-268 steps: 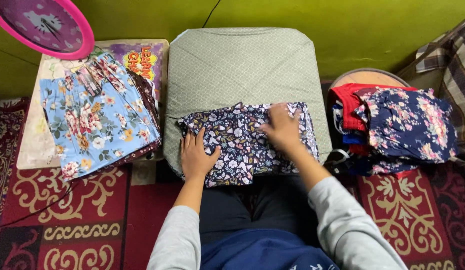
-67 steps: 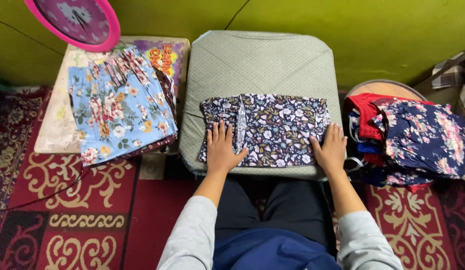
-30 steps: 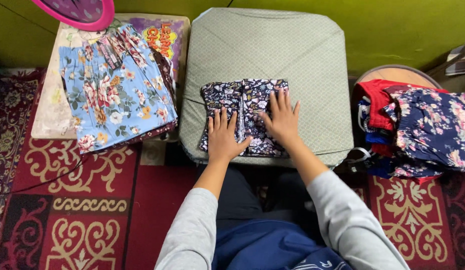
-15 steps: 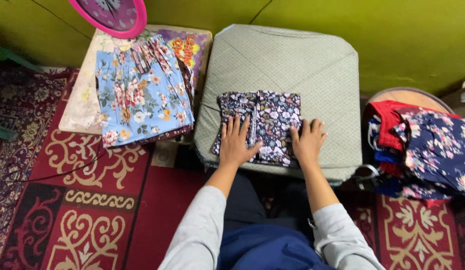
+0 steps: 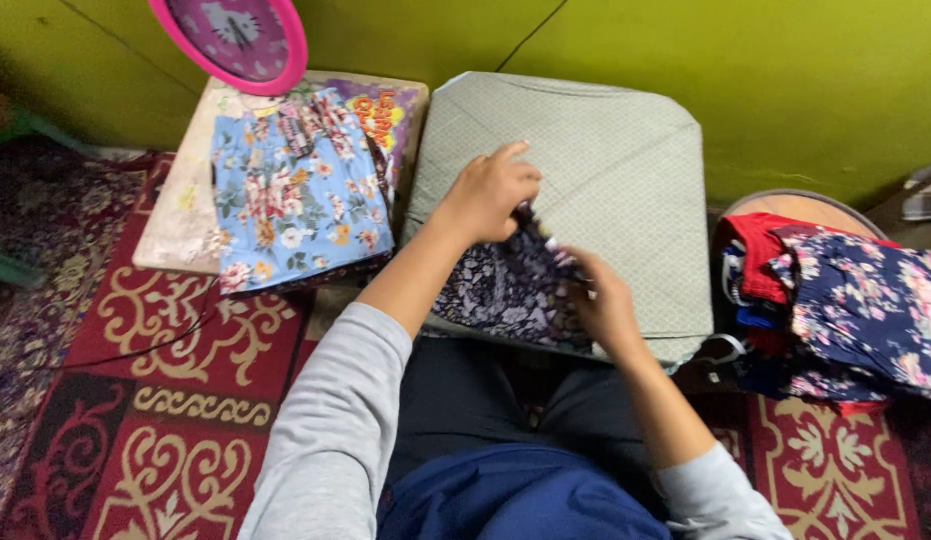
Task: Fold floral patterned pants and stack them.
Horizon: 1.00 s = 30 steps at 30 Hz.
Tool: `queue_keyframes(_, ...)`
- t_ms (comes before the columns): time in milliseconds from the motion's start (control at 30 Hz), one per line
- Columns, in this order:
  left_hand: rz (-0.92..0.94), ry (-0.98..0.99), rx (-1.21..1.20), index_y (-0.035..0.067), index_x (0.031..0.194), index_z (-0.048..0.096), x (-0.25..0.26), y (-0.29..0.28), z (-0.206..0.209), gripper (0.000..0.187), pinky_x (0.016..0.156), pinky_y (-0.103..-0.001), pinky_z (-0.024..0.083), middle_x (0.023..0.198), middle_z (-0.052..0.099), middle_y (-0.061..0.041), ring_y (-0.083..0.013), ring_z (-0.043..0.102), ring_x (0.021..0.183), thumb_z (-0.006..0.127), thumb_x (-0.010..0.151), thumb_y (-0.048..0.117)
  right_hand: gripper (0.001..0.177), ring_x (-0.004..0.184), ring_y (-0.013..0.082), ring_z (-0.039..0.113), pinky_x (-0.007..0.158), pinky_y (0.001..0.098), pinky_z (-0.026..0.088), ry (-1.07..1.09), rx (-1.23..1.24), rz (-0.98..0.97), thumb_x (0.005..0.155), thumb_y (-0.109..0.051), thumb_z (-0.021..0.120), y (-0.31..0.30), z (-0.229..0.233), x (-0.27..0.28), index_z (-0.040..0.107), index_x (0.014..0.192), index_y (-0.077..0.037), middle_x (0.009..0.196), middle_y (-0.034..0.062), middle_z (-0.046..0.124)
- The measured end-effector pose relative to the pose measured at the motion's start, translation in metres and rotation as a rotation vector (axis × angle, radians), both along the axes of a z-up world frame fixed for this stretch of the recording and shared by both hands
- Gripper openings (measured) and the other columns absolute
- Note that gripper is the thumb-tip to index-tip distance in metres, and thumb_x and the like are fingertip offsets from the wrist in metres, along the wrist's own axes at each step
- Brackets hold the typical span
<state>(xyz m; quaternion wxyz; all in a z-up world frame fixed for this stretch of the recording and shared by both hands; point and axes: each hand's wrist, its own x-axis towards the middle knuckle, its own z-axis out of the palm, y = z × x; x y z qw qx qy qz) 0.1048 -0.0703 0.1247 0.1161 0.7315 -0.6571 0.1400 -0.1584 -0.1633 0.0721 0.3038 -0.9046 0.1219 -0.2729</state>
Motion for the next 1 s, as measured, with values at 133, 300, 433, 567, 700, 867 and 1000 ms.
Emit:
queue_keyframes(133,0.219,0.197,-0.03,0.031,0.083,0.061,0.027,0.001,0.002,0.029,0.09,-0.044,0.057,0.101,0.062,0.021,-0.0153,0.05,0.125,0.073,0.062,0.016,0.042,0.107,0.0452,0.068,0.09,0.0572,0.052,0.454,0.138,-0.104,0.082,-0.025,0.08,-0.051,-0.013,-0.002,0.069,0.121,-0.015,0.105,0.0183,0.075)
queue_keyframes(300,0.11,0.333,-0.406,0.026,0.079,0.058,0.016,0.027,0.075,0.038,0.08,-0.044,0.057,0.079,0.066,0.007,-0.0232,0.069,0.089,0.061,0.059,-0.006,0.027,0.091,0.0407,0.072,0.078,0.0553,0.056,0.251,-0.248,-0.341,0.084,-0.014,0.081,-0.1,0.045,0.023,0.078,0.111,-0.019,0.091,0.0122,0.074)
queue_keyframes(433,-0.077,0.532,-0.726,0.005,0.078,0.05,-0.026,0.047,0.116,0.027,0.079,-0.037,0.051,0.088,0.068,-0.008,-0.0268,0.067,0.089,0.048,0.064,-0.019,0.039,0.092,0.0272,0.071,0.083,0.033,0.059,-0.26,-0.293,-0.261,0.082,0.022,0.07,-0.057,0.145,0.006,0.08,0.113,0.001,0.112,0.0186,0.075)
queue_keyframes(567,-0.161,0.299,-0.754,0.014,0.077,0.06,-0.019,0.037,0.005,0.038,0.083,-0.039,0.054,0.093,0.065,-0.003,-0.0289,0.063,0.092,0.059,0.059,-0.019,0.034,0.108,0.035,0.072,0.088,0.0416,0.058,-0.371,-0.462,-0.218,0.097,0.011,0.069,-0.085,0.072,-0.023,0.083,0.113,-0.015,0.115,0.0116,0.074)
queue_keyframes(700,-0.167,0.253,-0.487,0.005,0.091,0.065,-0.055,0.079,-0.133,0.048,0.098,-0.047,0.05,0.099,0.065,-0.015,-0.0358,0.061,0.104,0.056,0.049,-0.016,0.046,0.115,0.0416,0.067,0.091,0.05,0.057,-0.167,-0.286,-0.116,0.095,0.017,0.051,-0.068,-0.032,-0.081,0.076,0.122,-0.011,0.119,0.0177,0.07)
queue_keyframes(867,0.009,0.412,-0.125,0.025,0.079,0.064,-0.114,0.135,-0.132,0.021,0.097,-0.04,0.046,0.094,0.072,0.0,-0.0204,0.068,0.104,0.073,0.061,0.031,0.044,0.112,0.0258,0.07,0.095,0.0377,0.057,0.141,-0.211,-0.251,0.089,0.001,0.057,-0.062,-0.105,-0.133,0.079,0.107,-0.032,0.118,-0.0041,0.074)
queue_keyframes(1000,0.044,0.422,-0.26,0.019,0.087,0.067,-0.111,0.099,-0.108,0.021,0.103,-0.045,0.048,0.102,0.074,-0.008,-0.0274,0.069,0.108,0.073,0.069,0.029,0.058,0.122,0.0344,0.064,0.108,0.0447,0.05,-0.005,-0.185,-0.248,0.078,0.01,0.057,-0.053,-0.056,-0.081,0.074,0.125,-0.02,0.127,0.0063,0.071)
